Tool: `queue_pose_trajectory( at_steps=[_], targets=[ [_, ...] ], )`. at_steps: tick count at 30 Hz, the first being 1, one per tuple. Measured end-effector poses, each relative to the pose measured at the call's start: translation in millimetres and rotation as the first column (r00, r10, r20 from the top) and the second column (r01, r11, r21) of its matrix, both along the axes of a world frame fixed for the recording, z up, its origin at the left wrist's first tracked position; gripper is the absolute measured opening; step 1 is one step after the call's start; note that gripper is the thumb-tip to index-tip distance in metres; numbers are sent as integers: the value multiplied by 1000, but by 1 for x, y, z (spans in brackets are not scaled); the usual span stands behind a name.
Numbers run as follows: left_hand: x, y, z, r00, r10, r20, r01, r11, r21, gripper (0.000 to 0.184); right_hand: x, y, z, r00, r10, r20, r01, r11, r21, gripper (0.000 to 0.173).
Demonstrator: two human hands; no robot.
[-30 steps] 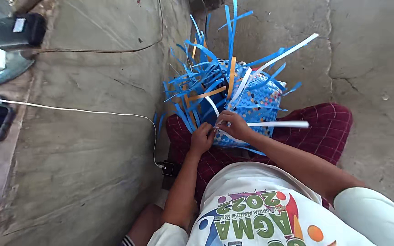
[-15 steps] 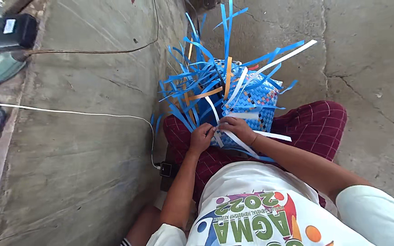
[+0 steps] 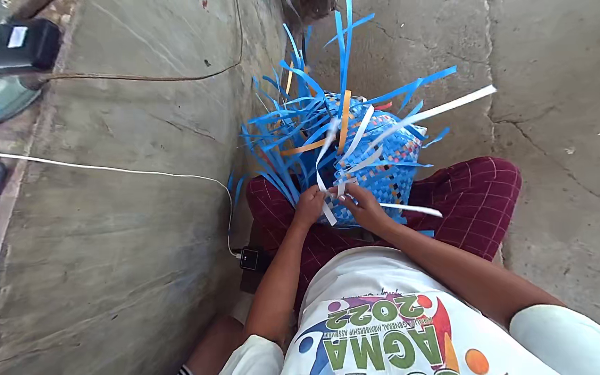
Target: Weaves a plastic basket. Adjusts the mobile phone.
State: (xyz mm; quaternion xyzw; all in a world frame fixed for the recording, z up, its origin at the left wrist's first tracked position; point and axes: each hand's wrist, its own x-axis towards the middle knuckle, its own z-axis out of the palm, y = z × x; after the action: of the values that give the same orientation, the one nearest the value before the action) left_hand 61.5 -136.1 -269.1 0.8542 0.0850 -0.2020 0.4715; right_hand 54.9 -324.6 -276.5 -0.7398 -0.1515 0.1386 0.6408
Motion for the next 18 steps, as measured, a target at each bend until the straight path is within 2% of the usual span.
queue_pose_trajectory(
  at_steps=[2, 3, 5, 7, 9, 10, 12, 13, 15, 16, 18],
  targets=[
    [6, -6, 4, 998, -4, -60, 8, 997, 75, 41, -8, -7, -7, 996, -39, 85, 35, 998, 44, 24],
    [8, -8, 5, 997, -24, -69, 31, 994, 105, 41, -9, -12, -5, 996, -78, 41, 76, 996, 51, 25],
    [10, -8, 4, 997, -39, -61, 47, 990, 130, 35, -9, -24, 7, 966, -149, -212, 149, 989, -13, 27],
    [10, -8, 4, 998, -31, -50, 36, 994, 106, 30, -4, -31, 21, 827, -121, -548, 115, 992, -46, 32],
    [9, -7, 4, 998, -64, -28, 65, 998, 10, 27, 1, -30, 33, 682, 10, -731, 50, 997, 60, 28],
    [8, -6, 4, 995, -103, 2, 103, 992, -70, 25, 4, -26, 43, 654, 54, -755, 58, 991, 121, 26],
    [6, -5, 5, 981, -189, 50, 195, 959, -204, 22, 13, -13, 65, 679, 36, -734, 143, 973, 180, 28],
    [5, -5, 5, 976, -211, 56, 218, 948, -232, 22, 18, -6, 73, 722, 23, -692, 181, 958, 220, 33],
    [5, -6, 3, 978, -197, 75, 209, 947, -243, 20, 27, 2, 78, 874, 42, -484, 138, 934, 329, 47],
    [5, -5, 2, 978, -180, 107, 201, 950, -239, 20, 34, 4, 78, 938, 32, -344, 87, 941, 327, 51],
    [7, -2, -1, 973, -156, 169, 191, 957, -217, 21, 49, 0, 79, 991, -69, -113, 83, 989, 119, 47]
  ],
)
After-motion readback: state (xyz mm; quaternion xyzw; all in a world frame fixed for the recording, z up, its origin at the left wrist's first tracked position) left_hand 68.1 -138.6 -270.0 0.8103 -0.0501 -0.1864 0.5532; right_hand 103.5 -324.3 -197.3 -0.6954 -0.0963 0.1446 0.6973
